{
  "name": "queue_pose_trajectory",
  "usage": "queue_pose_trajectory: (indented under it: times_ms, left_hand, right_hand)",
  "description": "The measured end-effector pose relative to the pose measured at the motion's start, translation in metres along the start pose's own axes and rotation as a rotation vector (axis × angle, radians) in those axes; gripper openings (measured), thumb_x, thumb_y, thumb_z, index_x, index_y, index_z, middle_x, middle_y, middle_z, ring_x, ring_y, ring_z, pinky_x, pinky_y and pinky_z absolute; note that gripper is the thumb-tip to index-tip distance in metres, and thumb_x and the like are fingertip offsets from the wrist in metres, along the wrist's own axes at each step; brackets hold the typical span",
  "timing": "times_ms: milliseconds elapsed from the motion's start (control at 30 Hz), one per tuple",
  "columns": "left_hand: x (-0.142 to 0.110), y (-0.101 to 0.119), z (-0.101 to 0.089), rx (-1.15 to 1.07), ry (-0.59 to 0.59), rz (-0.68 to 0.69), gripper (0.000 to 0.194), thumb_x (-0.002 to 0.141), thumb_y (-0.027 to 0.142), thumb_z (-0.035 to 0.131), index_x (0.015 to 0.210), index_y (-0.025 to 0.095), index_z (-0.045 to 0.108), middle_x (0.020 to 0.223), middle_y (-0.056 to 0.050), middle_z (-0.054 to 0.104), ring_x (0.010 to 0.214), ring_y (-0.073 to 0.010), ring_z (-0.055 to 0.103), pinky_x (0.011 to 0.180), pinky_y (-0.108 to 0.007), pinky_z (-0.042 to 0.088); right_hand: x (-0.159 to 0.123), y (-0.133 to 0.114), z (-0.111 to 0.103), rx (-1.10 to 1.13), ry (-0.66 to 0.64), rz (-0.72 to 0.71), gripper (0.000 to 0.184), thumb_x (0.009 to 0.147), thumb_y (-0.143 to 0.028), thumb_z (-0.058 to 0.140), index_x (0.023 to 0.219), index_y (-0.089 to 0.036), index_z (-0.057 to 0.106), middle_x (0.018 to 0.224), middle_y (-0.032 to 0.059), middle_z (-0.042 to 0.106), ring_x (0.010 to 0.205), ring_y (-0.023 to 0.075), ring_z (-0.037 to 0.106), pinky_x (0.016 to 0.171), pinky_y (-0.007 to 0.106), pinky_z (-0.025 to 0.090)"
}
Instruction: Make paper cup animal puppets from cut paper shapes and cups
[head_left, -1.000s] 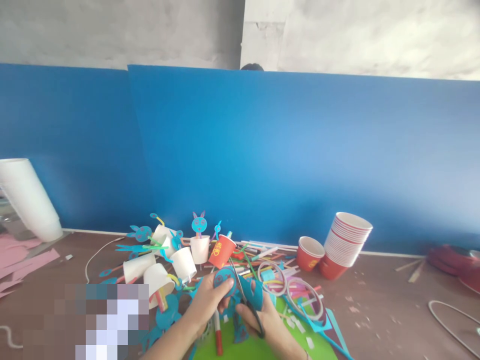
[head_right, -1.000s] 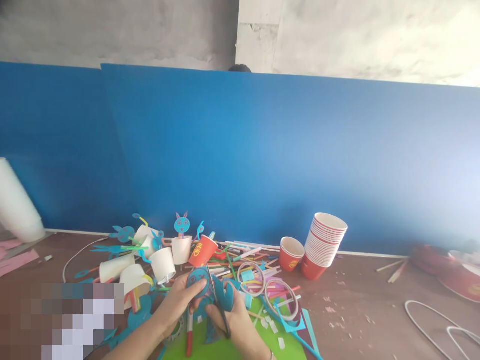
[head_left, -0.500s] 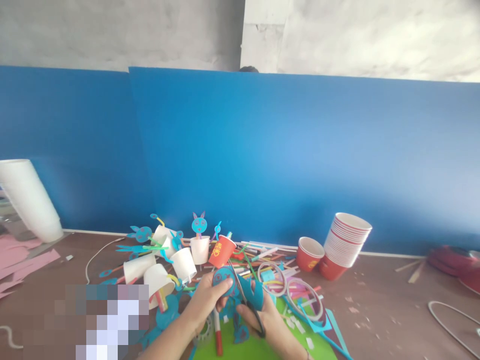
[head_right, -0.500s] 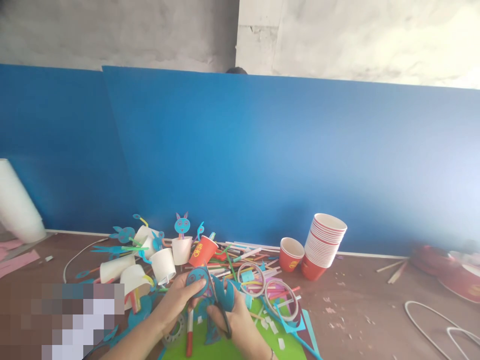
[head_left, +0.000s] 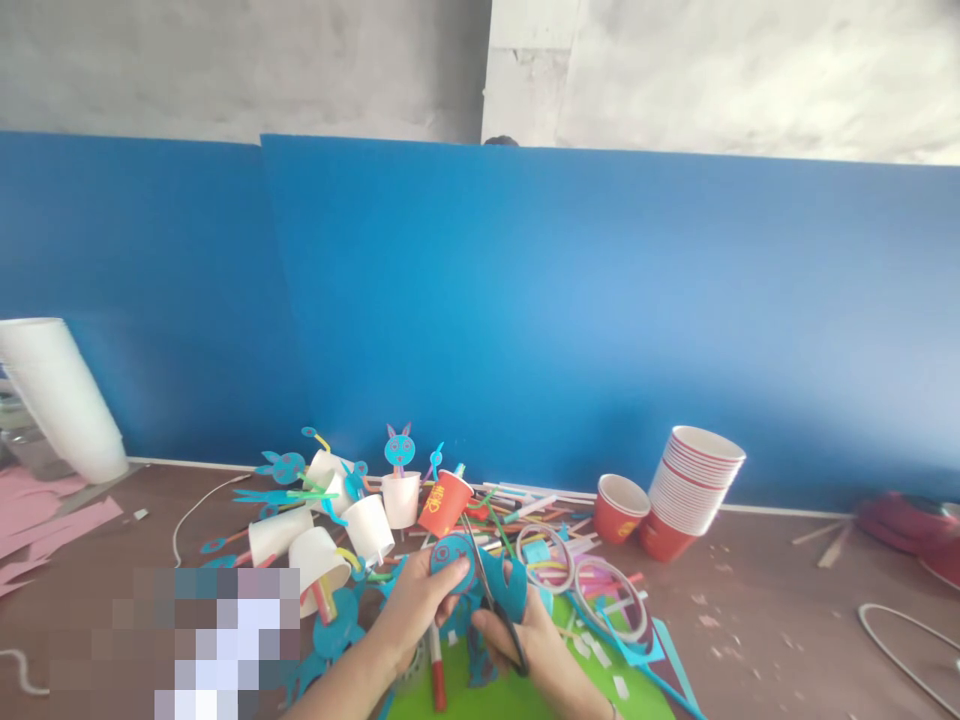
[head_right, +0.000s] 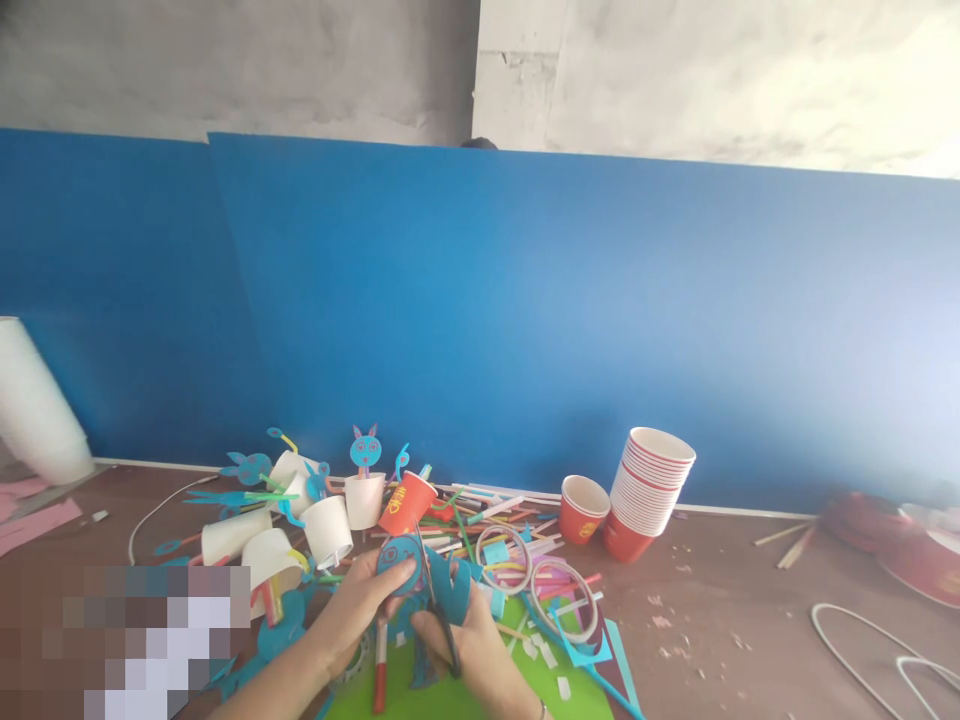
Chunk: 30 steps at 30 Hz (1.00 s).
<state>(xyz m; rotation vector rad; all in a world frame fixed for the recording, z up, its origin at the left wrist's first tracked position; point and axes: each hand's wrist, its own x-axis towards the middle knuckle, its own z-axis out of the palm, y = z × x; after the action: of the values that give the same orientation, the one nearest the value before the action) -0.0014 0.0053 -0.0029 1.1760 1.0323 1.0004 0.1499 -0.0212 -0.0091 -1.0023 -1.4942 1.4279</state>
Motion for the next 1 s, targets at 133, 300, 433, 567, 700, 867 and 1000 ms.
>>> queue_pose_trajectory:
  times_ms: [133, 300, 433, 567, 700, 867, 1000]
  left_hand:
    - [0.0, 0.0, 0.0, 0.003, 0.005, 0.002, 0.043, 0.068, 0.058, 0.063, 0.058, 0.019, 0.047, 0.038, 0.008, 0.04, 0.037, -0.0061, 0.033, 0.039, -0.019, 0.025]
    - [0.0, -0.001, -0.001, 0.019, 0.002, 0.014, 0.043, 0.069, 0.058, 0.063, 0.057, 0.02, 0.047, 0.038, 0.008, 0.04, 0.037, -0.0065, 0.033, 0.039, -0.02, 0.024]
    - [0.0, 0.001, -0.001, 0.034, -0.001, 0.021, 0.043, 0.068, 0.057, 0.063, 0.057, 0.02, 0.047, 0.038, 0.008, 0.04, 0.036, -0.0069, 0.032, 0.04, -0.021, 0.024]
    - [-0.001, 0.003, -0.002, 0.046, -0.005, 0.022, 0.043, 0.068, 0.058, 0.064, 0.056, 0.02, 0.046, 0.038, 0.008, 0.039, 0.037, -0.0072, 0.032, 0.041, -0.021, 0.024]
    - [0.0, 0.004, -0.003, 0.049, -0.009, 0.02, 0.044, 0.069, 0.058, 0.064, 0.057, 0.02, 0.045, 0.039, 0.008, 0.038, 0.038, -0.0072, 0.031, 0.041, -0.021, 0.023]
    - [0.0, 0.004, -0.006, 0.054, -0.018, 0.023, 0.041, 0.069, 0.056, 0.065, 0.059, 0.02, 0.047, 0.042, 0.008, 0.039, 0.04, -0.0075, 0.031, 0.042, -0.022, 0.022]
    - [0.0, 0.003, -0.006, 0.046, -0.001, 0.018, 0.04, 0.069, 0.054, 0.066, 0.06, 0.019, 0.048, 0.043, 0.008, 0.038, 0.041, -0.0075, 0.03, 0.043, -0.023, 0.02]
  right_hand:
    - [0.0, 0.002, -0.001, 0.004, 0.003, -0.006, 0.05, 0.068, -0.064, 0.068, 0.079, -0.017, 0.055, 0.043, -0.0087, 0.045, 0.035, 0.0047, 0.035, 0.034, 0.017, 0.028]
    - [-0.001, 0.004, -0.001, -0.015, 0.016, 0.001, 0.05, 0.069, -0.065, 0.067, 0.079, -0.017, 0.055, 0.042, -0.0095, 0.043, 0.035, 0.0049, 0.034, 0.035, 0.017, 0.029]
    - [-0.001, 0.008, 0.0, -0.011, 0.074, 0.023, 0.05, 0.067, -0.062, 0.07, 0.083, -0.019, 0.053, 0.045, -0.0097, 0.044, 0.036, 0.0049, 0.033, 0.036, 0.018, 0.03]
    - [0.001, 0.013, 0.0, -0.005, 0.102, 0.019, 0.053, 0.065, -0.063, 0.07, 0.086, -0.019, 0.051, 0.046, -0.0104, 0.042, 0.037, 0.0047, 0.032, 0.035, 0.018, 0.029]
    - [0.002, 0.011, 0.0, 0.002, 0.097, 0.014, 0.049, 0.066, -0.06, 0.071, 0.083, -0.019, 0.05, 0.046, -0.0112, 0.039, 0.036, 0.0034, 0.029, 0.034, 0.017, 0.027]
    - [0.0, 0.013, -0.003, -0.016, 0.105, -0.01, 0.045, 0.069, -0.056, 0.071, 0.084, -0.019, 0.05, 0.048, -0.0113, 0.04, 0.037, 0.0032, 0.028, 0.034, 0.016, 0.027]
    - [-0.001, 0.015, -0.004, -0.023, 0.112, -0.01, 0.044, 0.07, -0.055, 0.071, 0.086, -0.019, 0.05, 0.048, -0.0113, 0.04, 0.036, 0.0035, 0.03, 0.035, 0.017, 0.028]
